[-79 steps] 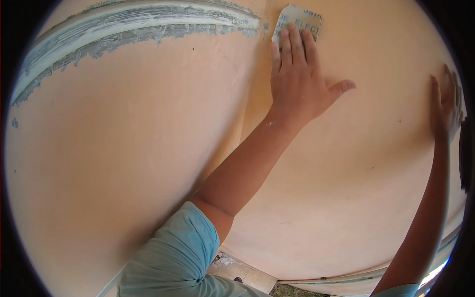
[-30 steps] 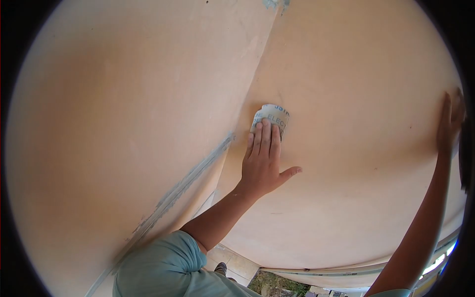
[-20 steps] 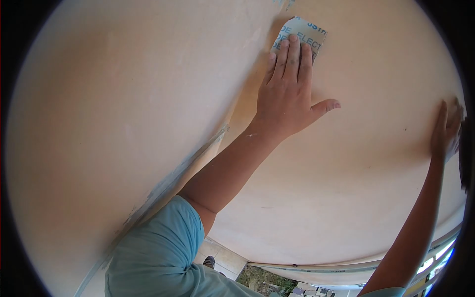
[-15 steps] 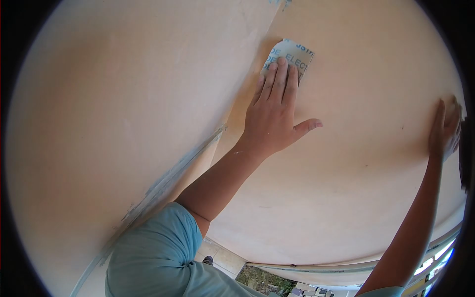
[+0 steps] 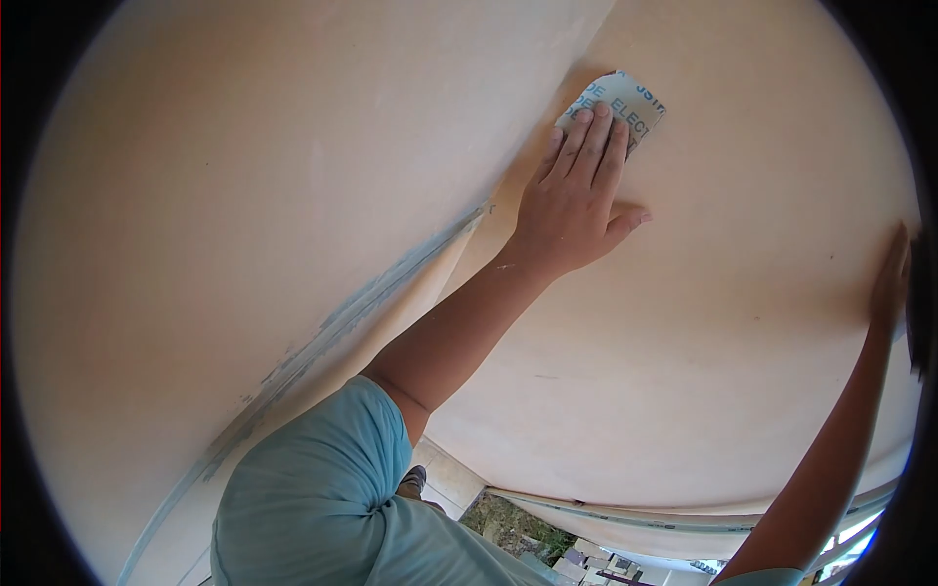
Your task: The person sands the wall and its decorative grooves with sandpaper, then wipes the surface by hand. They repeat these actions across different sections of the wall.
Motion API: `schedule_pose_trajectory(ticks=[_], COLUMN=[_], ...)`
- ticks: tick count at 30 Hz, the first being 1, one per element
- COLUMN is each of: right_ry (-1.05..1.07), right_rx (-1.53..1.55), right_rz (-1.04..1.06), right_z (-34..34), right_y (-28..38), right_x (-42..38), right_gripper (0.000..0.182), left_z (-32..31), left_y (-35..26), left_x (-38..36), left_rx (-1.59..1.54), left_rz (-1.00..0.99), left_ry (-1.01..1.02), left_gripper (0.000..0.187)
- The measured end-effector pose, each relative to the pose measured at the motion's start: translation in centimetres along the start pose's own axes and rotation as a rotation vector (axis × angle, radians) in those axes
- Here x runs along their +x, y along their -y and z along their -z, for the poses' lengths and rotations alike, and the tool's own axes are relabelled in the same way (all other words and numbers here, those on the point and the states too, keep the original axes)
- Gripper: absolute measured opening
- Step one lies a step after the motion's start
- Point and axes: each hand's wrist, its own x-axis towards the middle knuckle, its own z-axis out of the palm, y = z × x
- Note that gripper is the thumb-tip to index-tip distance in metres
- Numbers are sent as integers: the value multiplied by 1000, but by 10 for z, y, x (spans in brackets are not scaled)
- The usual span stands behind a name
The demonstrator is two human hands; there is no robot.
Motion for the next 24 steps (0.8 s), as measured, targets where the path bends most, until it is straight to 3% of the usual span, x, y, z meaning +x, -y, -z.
schedule_pose_trajectory(ticks=[4, 6, 10, 11, 12, 17, 20, 22, 24], right_ry=[69, 148, 169, 160, 119, 100, 48, 146, 94], right_rx=[-3, -53, -74, -51, -42, -38, -34, 25, 1], right_rz=[-73, -148, -125, -132, -99, -57, -46, -131, -96], right_z=[7, 7, -15, -18, 40, 28, 25, 35, 30], right_y=[10, 13, -11, -15, 36, 23, 25, 32, 25], right_x=[-5, -4, -10, -10, 12, 9, 9, 10, 11], right_gripper=[74, 73, 71, 70, 70, 67, 63, 59, 57], left_z=[-13, -72, -88, -97, -55, -43, -53, -70, -80], left_y=[9, 9, 1, -2, 18, 13, 23, 38, 45], left_x=[-125, -203, -240, -219, -212, -102, -135, -208, -288], left_rx=[31, 5, 20, -4, -59, -44, -5, 16, -3], left_rz=[89, 166, 236, 187, 154, 38, 54, 73, 205], left_ry=[187, 370, 549, 426, 261, 143, 145, 171, 248], left_gripper=[99, 102, 105, 106, 107, 104, 100, 99, 101])
